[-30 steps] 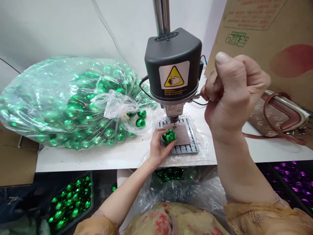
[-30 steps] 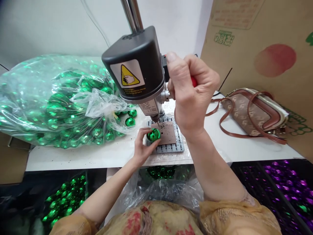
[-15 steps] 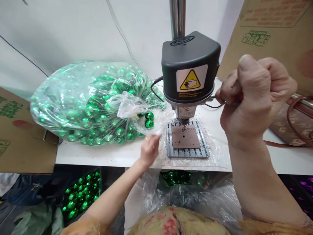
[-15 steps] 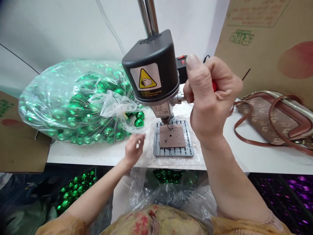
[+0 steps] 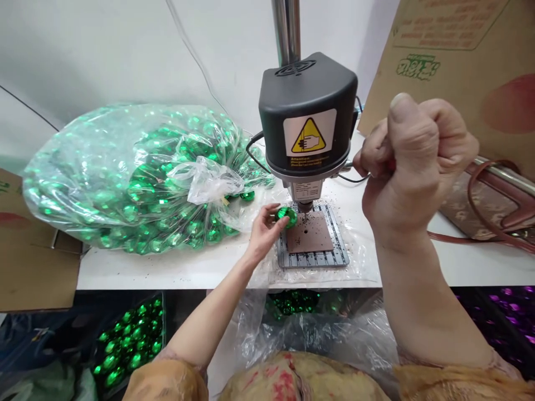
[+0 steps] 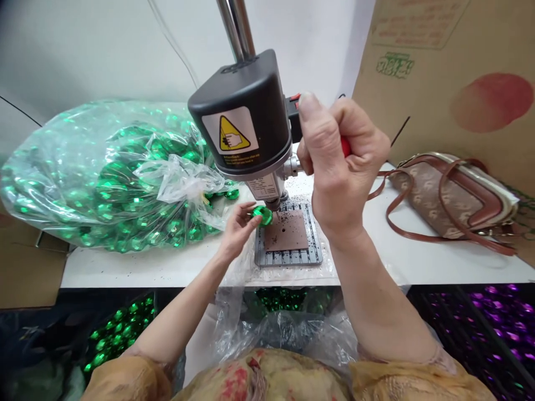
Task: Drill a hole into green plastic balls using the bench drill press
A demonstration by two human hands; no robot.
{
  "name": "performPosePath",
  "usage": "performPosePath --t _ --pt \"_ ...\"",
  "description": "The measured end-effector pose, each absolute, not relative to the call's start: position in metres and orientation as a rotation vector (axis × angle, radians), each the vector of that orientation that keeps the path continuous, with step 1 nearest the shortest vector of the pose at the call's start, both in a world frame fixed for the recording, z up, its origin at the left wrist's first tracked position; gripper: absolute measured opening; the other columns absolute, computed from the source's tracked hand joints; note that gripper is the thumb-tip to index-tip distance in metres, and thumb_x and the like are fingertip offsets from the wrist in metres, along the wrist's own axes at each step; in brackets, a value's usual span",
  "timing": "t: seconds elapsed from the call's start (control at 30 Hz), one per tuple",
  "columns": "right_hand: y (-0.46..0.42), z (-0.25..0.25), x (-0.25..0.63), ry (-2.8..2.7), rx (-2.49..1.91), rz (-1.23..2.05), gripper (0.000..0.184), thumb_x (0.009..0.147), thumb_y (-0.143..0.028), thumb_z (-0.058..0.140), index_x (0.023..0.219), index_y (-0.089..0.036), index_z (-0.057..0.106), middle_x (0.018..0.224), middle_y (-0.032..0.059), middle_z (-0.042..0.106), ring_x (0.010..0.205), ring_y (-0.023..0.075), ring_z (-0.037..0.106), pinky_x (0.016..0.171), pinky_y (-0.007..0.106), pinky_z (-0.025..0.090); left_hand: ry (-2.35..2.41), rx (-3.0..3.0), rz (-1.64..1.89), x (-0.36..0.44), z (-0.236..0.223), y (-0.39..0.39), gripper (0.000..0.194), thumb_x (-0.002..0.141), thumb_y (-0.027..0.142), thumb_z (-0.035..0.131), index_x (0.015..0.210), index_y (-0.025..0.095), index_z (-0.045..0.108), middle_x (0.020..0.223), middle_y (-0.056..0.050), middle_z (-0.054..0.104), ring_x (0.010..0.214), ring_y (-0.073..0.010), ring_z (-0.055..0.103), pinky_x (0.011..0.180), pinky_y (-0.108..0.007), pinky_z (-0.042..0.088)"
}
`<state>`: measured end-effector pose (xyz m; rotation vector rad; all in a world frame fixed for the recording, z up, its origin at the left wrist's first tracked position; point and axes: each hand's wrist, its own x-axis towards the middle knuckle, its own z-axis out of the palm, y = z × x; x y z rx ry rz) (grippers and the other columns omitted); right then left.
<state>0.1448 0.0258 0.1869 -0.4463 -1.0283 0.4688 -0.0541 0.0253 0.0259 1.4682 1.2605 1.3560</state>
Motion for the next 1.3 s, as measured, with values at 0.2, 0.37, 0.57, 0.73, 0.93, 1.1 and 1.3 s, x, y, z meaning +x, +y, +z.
performPosePath --t 0.2,0.37,0.57,0.73,0.93,1.1,1.3 --pt "0.025 0.187 0.144 -1.02 -0.43 0.482 0.04 0.086 -0.03 0.062 0.057 -0.019 0.036 0.046 -0.009 0.036 0.041 0.0011 0.036 0.042 0.022 0.027 1.114 1.348 1.317 -0.024 0.003 0.02 0.055 0.075 0.051 0.081 0.114 0.018 0.06 0.107 -0.008 0.071 0.094 -0.0184 0.068 0.085 -0.032 0.055" --pt "0.027 0.185 0.145 -1.025 -0.392 0.484 0.041 0.086 -0.03 0.062 0.058 -0.019 0.035 0.046 -0.0091 0.035 0.041 0.0002 0.035 0.042 0.02 0.026 1.063 1.454 1.302 -0.022 0.003 0.02 0.055 0.073 0.045 0.085 0.115 0.018 0.061 0.111 -0.01 0.071 0.1 -0.0222 0.07 0.089 -0.038 0.057" --pt "0.027 0.185 0.145 -1.018 -0.391 0.469 0.04 0.086 -0.03 0.063 0.058 -0.019 0.036 0.045 -0.0086 0.035 0.041 0.0006 0.035 0.044 0.021 0.026 1.182 1.679 1.251 -0.02 0.012 0.013 0.046 0.073 0.031 0.084 0.112 0.018 0.065 0.112 -0.009 0.069 0.108 -0.0237 0.067 0.096 -0.039 0.054" --pt "0.028 0.185 0.145 -1.021 -0.375 0.476 0.041 0.085 -0.03 0.064 0.057 -0.019 0.036 0.046 -0.0088 0.035 0.04 0.0012 0.035 0.043 0.022 0.026 1.23 1.533 1.207 -0.026 0.008 0.018 0.049 0.071 0.029 0.085 0.115 0.017 0.065 0.108 -0.01 0.071 0.102 -0.0242 0.068 0.094 -0.04 0.055" --pt "0.029 0.185 0.143 -1.022 -0.391 0.434 0.041 0.087 -0.027 0.06 0.057 -0.019 0.034 0.045 -0.0091 0.03 0.04 -0.0001 0.032 0.043 0.02 0.025 1.153 1.663 1.179 -0.025 0.01 0.023 0.047 0.072 0.032 0.085 0.113 0.018 0.068 0.112 -0.009 0.067 0.108 -0.0245 0.065 0.096 -0.038 0.053" --pt "0.028 0.186 0.144 -1.029 -0.398 0.459 0.041 0.086 -0.028 0.061 0.057 -0.019 0.033 0.045 -0.0085 0.032 0.04 0.0007 0.032 0.043 0.021 0.025 1.122 1.761 1.199 -0.015 0.006 0.018 0.048 0.074 0.034 0.084 0.116 0.02 0.066 0.119 -0.009 0.063 0.114 -0.0246 0.062 0.1 -0.04 0.051" --pt "0.026 0.178 0.146 -1.013 -0.381 0.44 0.044 0.083 -0.032 0.066 0.054 -0.02 0.036 0.043 -0.0075 0.032 0.038 0.0053 0.032 0.041 0.028 0.023 1.156 1.611 1.257 -0.01 -0.004 0.01 0.054 0.074 0.039 0.085 0.118 0.02 0.06 0.117 -0.009 0.068 0.109 -0.0245 0.066 0.098 -0.041 0.054"
